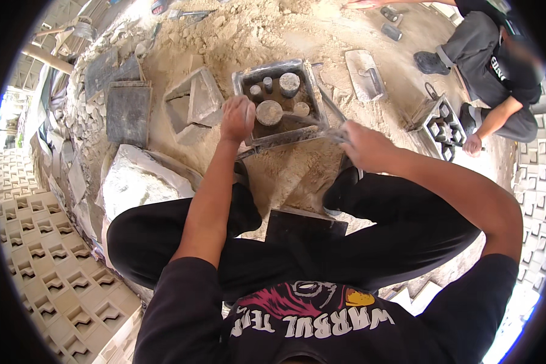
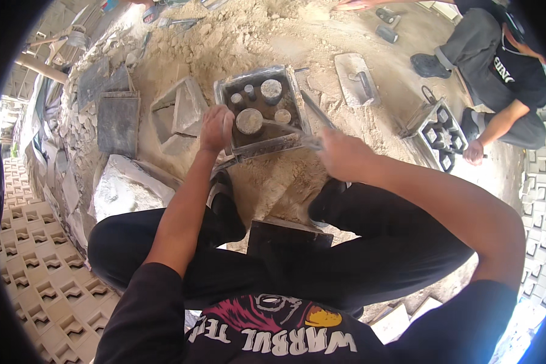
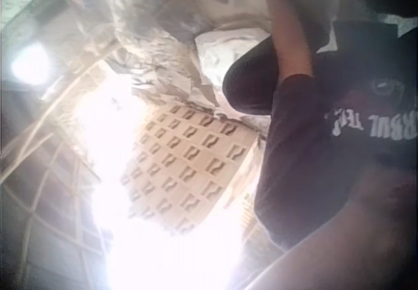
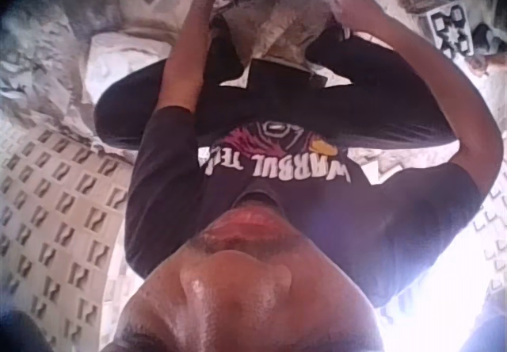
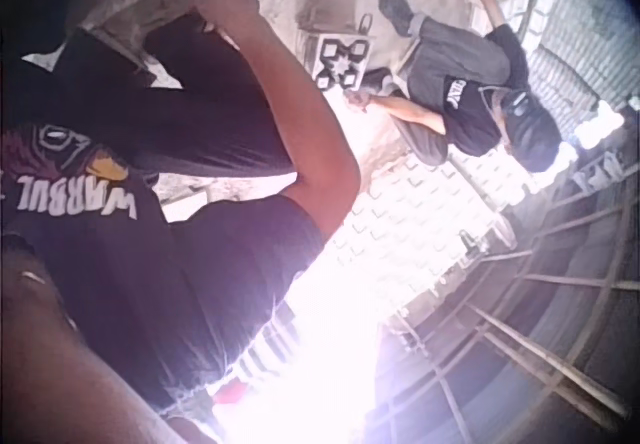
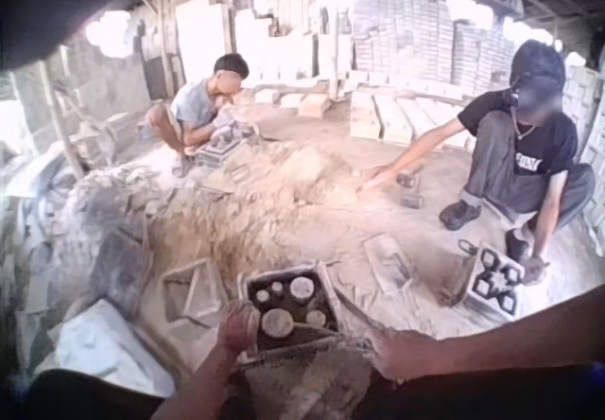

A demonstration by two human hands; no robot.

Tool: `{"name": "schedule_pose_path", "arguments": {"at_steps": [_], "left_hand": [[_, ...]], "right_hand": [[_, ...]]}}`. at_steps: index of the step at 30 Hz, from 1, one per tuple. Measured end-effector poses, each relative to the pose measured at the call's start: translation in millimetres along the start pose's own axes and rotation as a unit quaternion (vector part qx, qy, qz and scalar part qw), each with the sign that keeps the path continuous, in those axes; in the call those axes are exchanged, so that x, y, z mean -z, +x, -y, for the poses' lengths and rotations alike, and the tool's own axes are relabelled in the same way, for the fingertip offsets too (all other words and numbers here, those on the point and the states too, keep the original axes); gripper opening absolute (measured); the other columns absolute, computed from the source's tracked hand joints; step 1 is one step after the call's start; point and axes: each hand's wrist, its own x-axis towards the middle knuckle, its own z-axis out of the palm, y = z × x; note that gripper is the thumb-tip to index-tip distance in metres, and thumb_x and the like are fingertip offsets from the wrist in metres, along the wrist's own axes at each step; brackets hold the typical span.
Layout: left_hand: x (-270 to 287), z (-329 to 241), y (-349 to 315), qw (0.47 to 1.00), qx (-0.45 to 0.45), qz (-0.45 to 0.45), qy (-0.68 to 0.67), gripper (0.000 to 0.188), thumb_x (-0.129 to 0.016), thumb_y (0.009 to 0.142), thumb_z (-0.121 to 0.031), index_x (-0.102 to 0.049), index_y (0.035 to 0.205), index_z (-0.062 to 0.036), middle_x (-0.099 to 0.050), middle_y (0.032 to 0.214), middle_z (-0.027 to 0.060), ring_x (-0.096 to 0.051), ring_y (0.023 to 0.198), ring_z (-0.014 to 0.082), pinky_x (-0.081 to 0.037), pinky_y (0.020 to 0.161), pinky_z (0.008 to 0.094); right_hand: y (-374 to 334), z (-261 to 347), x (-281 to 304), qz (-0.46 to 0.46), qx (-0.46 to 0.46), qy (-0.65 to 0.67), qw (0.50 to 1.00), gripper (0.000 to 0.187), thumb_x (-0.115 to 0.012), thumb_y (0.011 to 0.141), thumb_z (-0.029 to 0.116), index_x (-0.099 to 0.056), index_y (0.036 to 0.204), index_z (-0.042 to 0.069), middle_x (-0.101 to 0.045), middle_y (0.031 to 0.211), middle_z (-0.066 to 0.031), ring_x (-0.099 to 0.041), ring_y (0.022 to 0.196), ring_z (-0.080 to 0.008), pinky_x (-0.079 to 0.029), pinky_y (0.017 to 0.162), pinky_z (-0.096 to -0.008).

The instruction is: The person fills a metal mold with sand or cement mixture, using their hands and a small trowel to pack the material down and smooth the surface.

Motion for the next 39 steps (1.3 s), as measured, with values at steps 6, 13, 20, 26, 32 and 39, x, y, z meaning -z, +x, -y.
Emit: {"name": "schedule_pose_path", "arguments": {"at_steps": [6, 13, 20, 26, 32, 39], "left_hand": [[-39, 18, 53, 0.983, 0.173, -0.066, -0.001, 0.049, -0.046, 0.098, -0.036, -0.048, 0.134, -0.0029, -0.042, 0.144, 0.0192, -0.035, 0.137, 0.0346, -0.027, 0.112, 0.0464], [-46, 15, 91, 0.973, 0.212, 0.045, 0.078, 0.063, -0.045, 0.096, -0.049, -0.043, 0.139, -0.0028, -0.039, 0.148, 0.0150, -0.029, 0.142, 0.0307, -0.025, 0.114, 0.0500], [-44, 12, 93, 0.976, 0.203, 0.025, 0.080, 0.055, -0.054, 0.093, -0.042, -0.048, 0.132, -0.0034, -0.047, 0.140, 0.0159, -0.037, 0.136, 0.0344, -0.032, 0.108, 0.0483], [-39, 11, 98, 0.972, 0.212, 0.038, 0.097, 0.053, -0.052, 0.094, -0.040, -0.047, 0.133, -0.0034, -0.046, 0.141, 0.0148, -0.037, 0.136, 0.0338, -0.032, 0.108, 0.0480], [-41, 14, 94, 0.973, 0.213, 0.031, 0.088, 0.048, -0.048, 0.096, -0.036, -0.049, 0.131, -0.0027, -0.047, 0.140, 0.0148, -0.038, 0.135, 0.0339, -0.033, 0.108, 0.0467], [-50, 24, 91, 0.977, 0.196, -0.033, 0.071, 0.050, -0.037, 0.101, -0.035, -0.049, 0.135, -0.0008, -0.049, 0.140, 0.0168, -0.039, 0.135, 0.0311, -0.032, 0.108, 0.0472]], "right_hand": [[51, -73, 20, -0.170, -0.058, 0.101, 0.978, 0.056, -0.064, 0.089, 0.051, -0.050, 0.107, -0.001, -0.065, 0.081, -0.0174, -0.066, 0.077, -0.0291, -0.049, 0.067, -0.0396], [192, -156, 57, -0.059, -0.110, 0.203, 0.971, 0.046, -0.060, 0.094, 0.044, -0.052, 0.103, 0.000, -0.060, 0.069, -0.0071, -0.054, 0.050, -0.0132, -0.043, 0.046, -0.0318], [375, -173, 48, -0.046, 0.035, 0.031, 0.998, 0.050, -0.053, 0.095, 0.051, -0.061, 0.114, 0.005, -0.065, 0.079, -0.0144, -0.061, 0.059, -0.0219, -0.050, 0.056, -0.0354], [458, -90, 32, -0.053, 0.014, -0.082, 0.995, 0.059, -0.047, 0.094, 0.057, -0.065, 0.116, 0.005, -0.068, 0.095, -0.0237, -0.067, 0.093, -0.0365, -0.052, 0.083, -0.0446], [429, -108, 32, -0.085, -0.031, -0.083, 0.993, 0.069, -0.045, 0.089, 0.068, -0.070, 0.107, 0.007, -0.069, 0.091, -0.0223, -0.067, 0.092, -0.0373, -0.052, 0.083, -0.0449], [336, -116, 71, -0.126, 0.004, 0.033, 0.992, 0.070, -0.049, 0.087, 0.070, -0.067, 0.083, 0.002, -0.065, 0.069, -0.0141, -0.065, 0.069, -0.0268, -0.049, 0.066, -0.0382]]}}
